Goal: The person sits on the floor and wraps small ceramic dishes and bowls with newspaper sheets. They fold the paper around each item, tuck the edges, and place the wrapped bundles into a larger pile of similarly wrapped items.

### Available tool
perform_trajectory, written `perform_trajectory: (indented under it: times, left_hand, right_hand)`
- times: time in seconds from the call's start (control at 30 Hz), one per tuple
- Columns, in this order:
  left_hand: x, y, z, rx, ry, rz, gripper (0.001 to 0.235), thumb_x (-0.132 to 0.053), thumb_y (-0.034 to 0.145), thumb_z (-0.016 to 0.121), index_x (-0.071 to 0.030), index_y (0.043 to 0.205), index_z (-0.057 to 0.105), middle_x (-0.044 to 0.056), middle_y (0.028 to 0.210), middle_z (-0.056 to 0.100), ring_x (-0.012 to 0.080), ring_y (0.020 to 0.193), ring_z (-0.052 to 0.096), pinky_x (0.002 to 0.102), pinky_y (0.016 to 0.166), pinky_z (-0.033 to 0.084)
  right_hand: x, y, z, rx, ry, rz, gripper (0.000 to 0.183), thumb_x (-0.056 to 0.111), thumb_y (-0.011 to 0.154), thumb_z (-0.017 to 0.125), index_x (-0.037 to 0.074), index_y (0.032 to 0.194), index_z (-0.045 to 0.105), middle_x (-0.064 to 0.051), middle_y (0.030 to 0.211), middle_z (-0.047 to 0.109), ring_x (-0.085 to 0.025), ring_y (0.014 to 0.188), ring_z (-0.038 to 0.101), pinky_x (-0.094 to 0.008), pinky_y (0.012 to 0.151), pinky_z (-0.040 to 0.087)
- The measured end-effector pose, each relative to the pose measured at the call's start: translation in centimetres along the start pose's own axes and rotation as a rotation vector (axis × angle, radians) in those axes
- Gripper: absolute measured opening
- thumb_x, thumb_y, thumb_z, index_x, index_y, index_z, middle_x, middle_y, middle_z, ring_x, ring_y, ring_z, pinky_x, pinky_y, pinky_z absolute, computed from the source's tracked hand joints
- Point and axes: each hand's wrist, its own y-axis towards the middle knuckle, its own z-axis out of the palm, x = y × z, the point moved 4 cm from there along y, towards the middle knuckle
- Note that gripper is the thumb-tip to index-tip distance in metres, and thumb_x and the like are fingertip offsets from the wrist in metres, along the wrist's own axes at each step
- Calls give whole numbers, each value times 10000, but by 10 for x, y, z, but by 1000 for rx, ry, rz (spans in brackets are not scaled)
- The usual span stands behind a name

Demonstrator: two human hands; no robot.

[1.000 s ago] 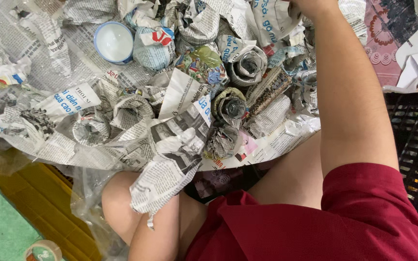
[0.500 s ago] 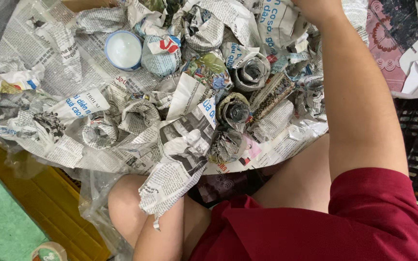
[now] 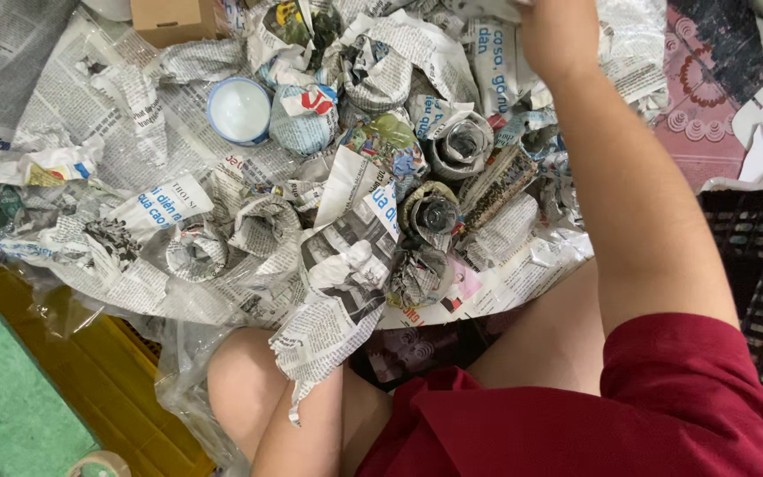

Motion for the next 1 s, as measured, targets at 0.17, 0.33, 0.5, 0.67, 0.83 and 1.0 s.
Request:
perform_trajectory:
  times: [0.17,0.33,0.5,0.67,0.83,1.0]
  left_hand:
    - [8,-2,0,-10,-3,-5,383,-289,1028,639,-129,1350,506,86,1159,754,216,832,695,350,678,546]
    - [11,1,1,-37,-8,-7,386,-294,1029,638,-132,1351,500,84,1155,754,216,820,695,351,666,547]
    - [-2,3,0,-49,-9,19,389,-298,1030,637,-135,1353,493,82,1151,755,215,809,695,353,655,548]
    - [-27,16,-2,-73,1,92,392,-303,1031,636,-138,1355,487,80,1148,755,215,798,695,355,644,549]
    - [-52,-7,-12,-147,77,214,396,-307,1032,636,-142,1356,481,78,1144,756,214,786,696,356,633,550]
    - [-72,-20,-1,-29,127,130,312,-234,1056,592,-142,1342,504,97,1181,736,195,747,684,353,623,551]
  right_hand:
    - [37,1,-13,111,-228,-178,259,63,936,671,23,1192,666,-153,1088,738,-362,958,704,-467,829,534]
    - [59,-8,-35,-10,-377,-417,312,67,949,655,66,1258,614,-84,1230,731,-295,1128,691,-436,985,504]
    - [63,-27,-90,-174,-412,-515,248,69,1040,632,68,1288,618,-86,1285,723,-255,1174,683,-422,1087,497]
    - [54,-123,-164,-438,728,323,320,-62,953,538,30,1235,657,-123,1037,725,-189,778,608,-332,654,438]
    - [118,-243,-179,-298,1651,500,363,144,1075,654,13,1390,530,-153,1293,665,-285,1177,699,-423,1076,578]
    - [204,-308,-147,378,2096,415,258,215,990,752,33,1143,652,-210,993,743,-368,876,739,-586,1067,549]
